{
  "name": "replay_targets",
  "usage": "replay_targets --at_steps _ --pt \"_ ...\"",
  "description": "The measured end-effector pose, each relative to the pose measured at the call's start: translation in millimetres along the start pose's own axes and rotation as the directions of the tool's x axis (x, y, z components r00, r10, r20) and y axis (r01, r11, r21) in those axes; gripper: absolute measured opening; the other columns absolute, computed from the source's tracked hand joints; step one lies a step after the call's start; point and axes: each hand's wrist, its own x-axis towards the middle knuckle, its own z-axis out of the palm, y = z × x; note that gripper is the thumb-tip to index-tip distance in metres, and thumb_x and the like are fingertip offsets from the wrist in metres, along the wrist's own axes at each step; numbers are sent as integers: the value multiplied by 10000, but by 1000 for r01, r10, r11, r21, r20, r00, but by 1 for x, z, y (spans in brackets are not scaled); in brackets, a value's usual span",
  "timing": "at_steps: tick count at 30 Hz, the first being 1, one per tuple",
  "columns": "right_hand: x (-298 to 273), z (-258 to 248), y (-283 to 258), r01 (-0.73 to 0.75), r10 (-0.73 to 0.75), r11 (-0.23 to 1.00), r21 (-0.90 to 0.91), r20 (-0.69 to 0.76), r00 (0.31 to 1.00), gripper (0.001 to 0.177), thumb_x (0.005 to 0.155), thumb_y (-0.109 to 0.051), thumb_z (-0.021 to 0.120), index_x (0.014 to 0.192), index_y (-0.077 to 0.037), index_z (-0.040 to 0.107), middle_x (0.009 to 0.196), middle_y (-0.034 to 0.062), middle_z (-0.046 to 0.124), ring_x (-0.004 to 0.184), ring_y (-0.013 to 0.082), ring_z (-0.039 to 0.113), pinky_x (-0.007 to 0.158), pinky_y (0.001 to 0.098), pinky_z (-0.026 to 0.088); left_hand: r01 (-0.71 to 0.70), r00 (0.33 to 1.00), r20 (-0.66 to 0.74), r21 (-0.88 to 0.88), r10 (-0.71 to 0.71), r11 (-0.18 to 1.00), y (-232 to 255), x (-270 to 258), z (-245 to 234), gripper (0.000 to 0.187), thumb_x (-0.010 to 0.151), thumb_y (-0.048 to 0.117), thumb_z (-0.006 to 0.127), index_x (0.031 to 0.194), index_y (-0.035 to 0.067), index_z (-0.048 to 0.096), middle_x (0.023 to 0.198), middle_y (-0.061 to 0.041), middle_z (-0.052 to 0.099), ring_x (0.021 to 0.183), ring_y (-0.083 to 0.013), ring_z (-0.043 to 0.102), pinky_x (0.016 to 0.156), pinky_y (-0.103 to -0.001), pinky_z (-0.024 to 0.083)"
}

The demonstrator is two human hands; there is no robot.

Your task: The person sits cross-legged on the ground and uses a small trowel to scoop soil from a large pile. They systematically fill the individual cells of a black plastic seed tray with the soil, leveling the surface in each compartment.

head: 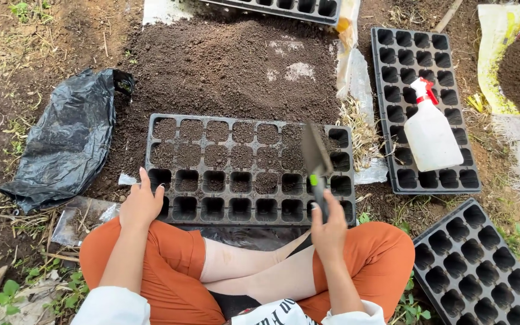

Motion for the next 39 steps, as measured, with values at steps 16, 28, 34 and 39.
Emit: replay_targets --at_steps 16,28,34,39 --pt "9 25 -31 -173 170 984 -33 -62 983 416 899 -193 727 1311 -175 680 1230 115 710 1118 343 675 913 441 548 5 1000 12 -2 -5 1000 -1 0 -1 763 1055 504 326 1670 101 125 1471 -262 494 1152 -417 682 893 -536 574" --pt "-6 21 20 -77 70 982 -172 -50 996 489 917 -219 713 1393 -150 624 1216 155 687 1155 349 651 962 461 527 -13 1000 -8 -24 13 1000 2 -4 -6 750 1061 496 330 1666 95 140 1459 -261 501 1146 -412 682 880 -527 574" --pt "27 19 -48 -209 209 975 -70 -8 978 434 960 -185 660 1390 -144 622 1247 176 671 1168 375 640 944 474 536 -12 1000 6 -7 12 1000 -3 1 1 765 1056 504 324 1668 92 122 1468 -255 498 1169 -421 671 911 -528 564" --pt "42 59 -41 -143 165 981 -133 173 971 454 987 -237 628 1436 -216 562 1212 120 643 1114 361 670 896 489 570 -8 1000 -2 -5 8 1000 -3 -1 2 768 1049 523 317 1670 113 124 1464 -243 506 1165 -409 676 918 -522 565"
